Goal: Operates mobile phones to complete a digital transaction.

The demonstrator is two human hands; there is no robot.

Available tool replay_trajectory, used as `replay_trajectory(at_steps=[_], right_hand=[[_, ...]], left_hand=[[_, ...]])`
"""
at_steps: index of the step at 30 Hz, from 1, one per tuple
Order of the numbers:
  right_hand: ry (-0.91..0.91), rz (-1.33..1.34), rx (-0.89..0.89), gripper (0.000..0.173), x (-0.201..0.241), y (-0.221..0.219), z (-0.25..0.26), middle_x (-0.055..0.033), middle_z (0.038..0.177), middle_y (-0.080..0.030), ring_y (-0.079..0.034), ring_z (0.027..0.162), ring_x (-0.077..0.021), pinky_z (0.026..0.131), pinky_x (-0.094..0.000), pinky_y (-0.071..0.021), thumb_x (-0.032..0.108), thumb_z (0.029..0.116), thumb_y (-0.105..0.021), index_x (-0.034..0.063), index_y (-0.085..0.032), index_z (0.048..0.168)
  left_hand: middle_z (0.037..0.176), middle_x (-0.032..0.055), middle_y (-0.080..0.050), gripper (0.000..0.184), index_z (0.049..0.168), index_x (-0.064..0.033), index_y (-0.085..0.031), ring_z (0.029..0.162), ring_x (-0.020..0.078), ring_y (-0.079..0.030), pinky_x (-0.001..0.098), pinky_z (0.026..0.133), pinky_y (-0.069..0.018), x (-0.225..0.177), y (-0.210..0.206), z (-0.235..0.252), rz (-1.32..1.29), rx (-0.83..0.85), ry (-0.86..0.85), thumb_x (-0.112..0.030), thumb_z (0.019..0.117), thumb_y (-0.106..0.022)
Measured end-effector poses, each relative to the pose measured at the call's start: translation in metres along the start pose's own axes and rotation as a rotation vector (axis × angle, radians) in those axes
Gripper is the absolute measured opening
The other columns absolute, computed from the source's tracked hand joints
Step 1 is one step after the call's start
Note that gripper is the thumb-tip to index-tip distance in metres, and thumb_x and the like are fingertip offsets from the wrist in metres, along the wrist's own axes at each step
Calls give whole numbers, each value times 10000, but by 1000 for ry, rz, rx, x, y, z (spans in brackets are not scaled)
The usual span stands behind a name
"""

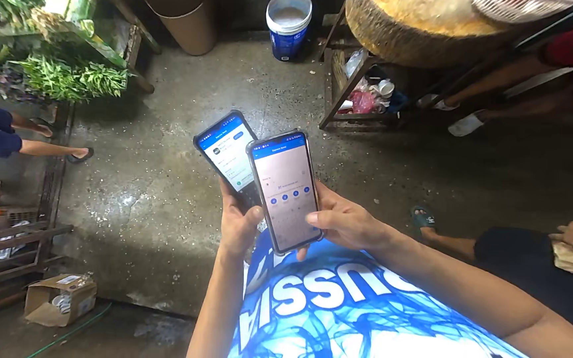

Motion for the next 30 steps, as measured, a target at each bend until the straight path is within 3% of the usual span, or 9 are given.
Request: replay_trajectory(at_steps=[6, 13, 30], right_hand=[[10, -1, -28, 399, 0, 1, 1, -104, 1249, -670, -716, 1063, -260, 788, -417, -647, 91, 1062, -409, 245, -430, 1430], [23, -60, 2, 500, 3, 0, -2, -91, 1306, -641, -692, 1120, -264, 811, -433, -644, 80, 1026, -485, 260, -366, 1477], [31, -280, -204, 395, 6, 8, -4, -48, 1160, -710, -746, 920, -181, 658, -310, -651, 81, 1019, -566, 235, -478, 1372]], left_hand=[[1361, -50, -622, 908, 1535, -356, -244, 1193, 127, -650, 354, 1002, -568, 2, 1, 0, -5, 13, 15, -326, 845, -834], [1348, -58, -633, 901, 1534, -363, -260, 1175, 117, -658, 348, 995, -572, 5, 0, 2, -5, 14, 37, -351, 839, -833], [1357, -38, -621, 1002, 1550, -375, -210, 1177, 147, -659, 378, 987, -578, 14, 1, -4, -18, -5, 69, -342, 799, -872]])
Point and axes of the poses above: each hand's wrist, its own z-axis towards the middle knuckle, its own y-axis out of the back of the hand, x = y × z, the point moved 9 cm from there along z, towards the middle knuckle
